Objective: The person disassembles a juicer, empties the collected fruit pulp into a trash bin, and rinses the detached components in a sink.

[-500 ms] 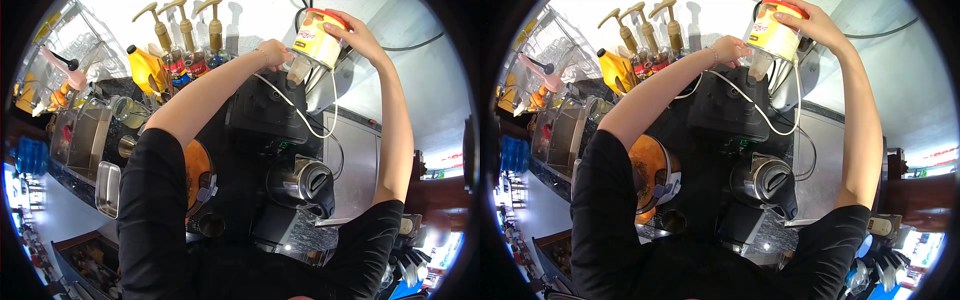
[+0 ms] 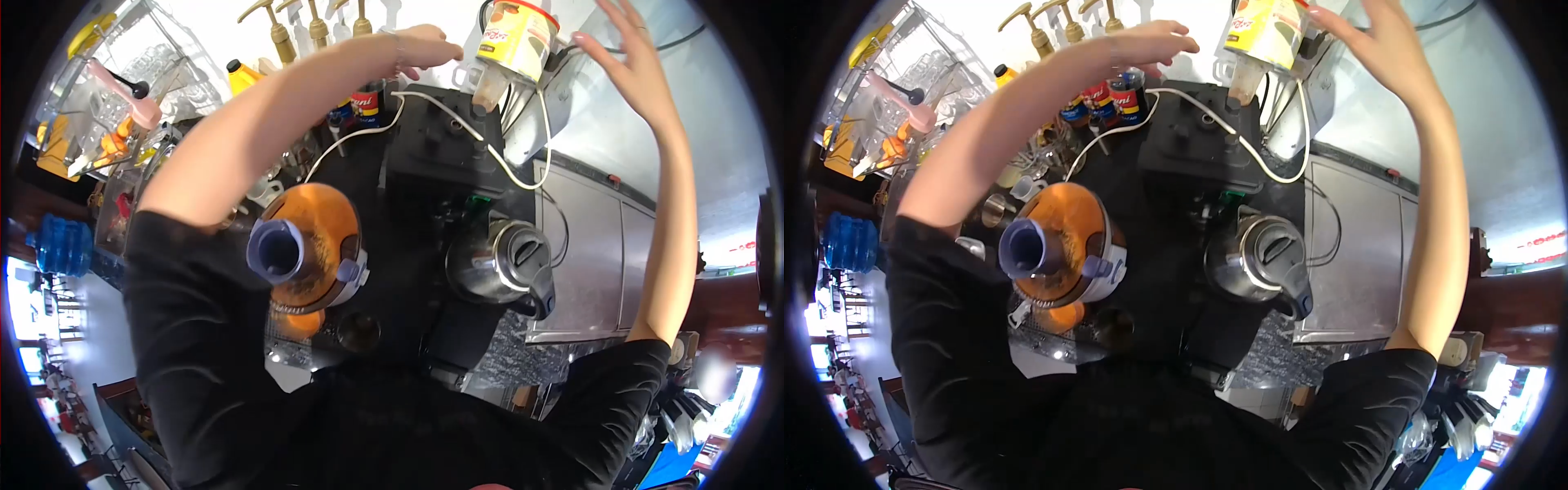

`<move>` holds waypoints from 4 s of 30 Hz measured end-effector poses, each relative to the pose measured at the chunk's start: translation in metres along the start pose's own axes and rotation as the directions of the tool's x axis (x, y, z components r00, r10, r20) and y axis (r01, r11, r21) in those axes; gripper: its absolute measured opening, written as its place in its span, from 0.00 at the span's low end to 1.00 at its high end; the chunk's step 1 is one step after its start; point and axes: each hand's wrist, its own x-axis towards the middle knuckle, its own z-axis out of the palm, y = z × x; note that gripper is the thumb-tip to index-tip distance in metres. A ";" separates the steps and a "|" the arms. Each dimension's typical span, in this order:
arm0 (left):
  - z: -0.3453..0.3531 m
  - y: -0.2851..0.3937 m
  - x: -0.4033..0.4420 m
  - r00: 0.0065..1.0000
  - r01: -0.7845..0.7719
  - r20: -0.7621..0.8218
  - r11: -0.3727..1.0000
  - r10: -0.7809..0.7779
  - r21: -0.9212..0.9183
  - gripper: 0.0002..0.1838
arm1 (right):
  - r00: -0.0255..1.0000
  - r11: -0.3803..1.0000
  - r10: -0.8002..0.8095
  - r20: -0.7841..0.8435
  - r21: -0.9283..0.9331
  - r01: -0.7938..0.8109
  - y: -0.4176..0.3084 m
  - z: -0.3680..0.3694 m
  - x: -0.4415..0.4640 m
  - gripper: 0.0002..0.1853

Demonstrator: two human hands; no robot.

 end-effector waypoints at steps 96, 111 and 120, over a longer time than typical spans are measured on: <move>0.008 -0.364 -0.435 0.633 0.082 -0.773 0.989 0.043 0.122 0.12 | 0.938 0.663 0.324 -0.124 0.737 -0.132 -0.501 0.202 -0.259 0.13; -0.181 -0.541 -0.543 0.473 0.204 -0.852 0.969 -0.225 -0.142 0.02 | 0.955 0.723 0.176 -0.240 0.690 0.040 -0.683 0.295 -0.090 0.12; -0.184 -0.556 -0.546 0.396 0.202 -0.911 0.979 -0.113 -0.033 0.06 | 0.930 0.786 0.327 -0.168 0.595 -0.169 -0.634 0.289 -0.018 0.13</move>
